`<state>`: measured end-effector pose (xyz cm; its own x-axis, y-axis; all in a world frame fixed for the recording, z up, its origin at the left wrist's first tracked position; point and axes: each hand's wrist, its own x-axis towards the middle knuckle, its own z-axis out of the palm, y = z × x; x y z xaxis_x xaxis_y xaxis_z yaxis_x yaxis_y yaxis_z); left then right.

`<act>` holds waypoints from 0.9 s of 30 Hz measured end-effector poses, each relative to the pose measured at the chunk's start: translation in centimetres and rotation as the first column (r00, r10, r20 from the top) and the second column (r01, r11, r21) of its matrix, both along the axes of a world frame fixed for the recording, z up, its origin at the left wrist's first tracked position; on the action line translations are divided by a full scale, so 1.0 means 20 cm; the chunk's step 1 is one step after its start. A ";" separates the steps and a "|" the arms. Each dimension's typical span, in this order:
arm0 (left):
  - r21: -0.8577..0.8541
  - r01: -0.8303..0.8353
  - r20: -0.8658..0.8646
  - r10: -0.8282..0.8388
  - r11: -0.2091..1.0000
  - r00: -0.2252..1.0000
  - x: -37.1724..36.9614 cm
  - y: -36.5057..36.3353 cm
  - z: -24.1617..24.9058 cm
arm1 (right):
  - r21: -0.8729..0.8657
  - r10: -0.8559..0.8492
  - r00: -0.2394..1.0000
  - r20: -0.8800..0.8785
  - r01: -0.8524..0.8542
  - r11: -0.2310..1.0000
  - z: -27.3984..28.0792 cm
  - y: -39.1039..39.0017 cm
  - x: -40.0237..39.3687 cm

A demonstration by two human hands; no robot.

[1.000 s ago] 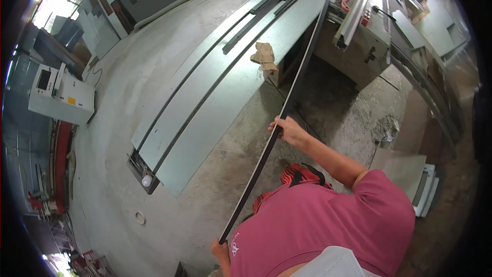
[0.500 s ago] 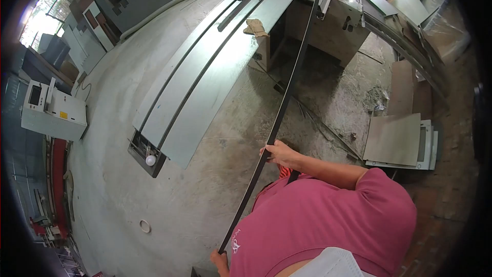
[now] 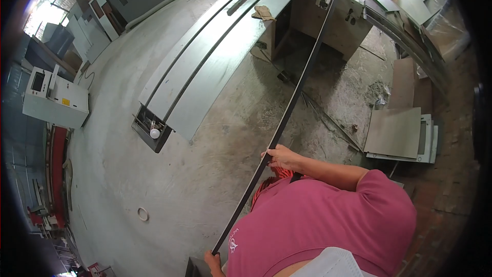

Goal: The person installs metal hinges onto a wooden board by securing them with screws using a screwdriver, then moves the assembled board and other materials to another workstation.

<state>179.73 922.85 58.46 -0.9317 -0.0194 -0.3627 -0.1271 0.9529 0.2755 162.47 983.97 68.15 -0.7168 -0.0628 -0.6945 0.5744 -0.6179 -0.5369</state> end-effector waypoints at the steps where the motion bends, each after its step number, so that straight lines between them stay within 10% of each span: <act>1: 0.001 -0.005 0.000 0.005 1.000 1.000 0.02 0.00 0.01 | 0.029 0.050 0.999 0.019 -0.051 0.998 0.01 0.00 0.00; 19: -0.328 0.042 -0.060 -0.065 0.944 0.996 -0.12 0.02 0.44 | -0.101 0.222 0.953 0.207 -0.205 0.974 0.13 -0.07 -0.08; 27: -0.407 -0.183 0.017 0.208 0.895 0.978 -0.27 -0.12 0.49 | -0.210 0.319 0.944 0.089 -0.295 0.932 0.15 -0.29 -0.11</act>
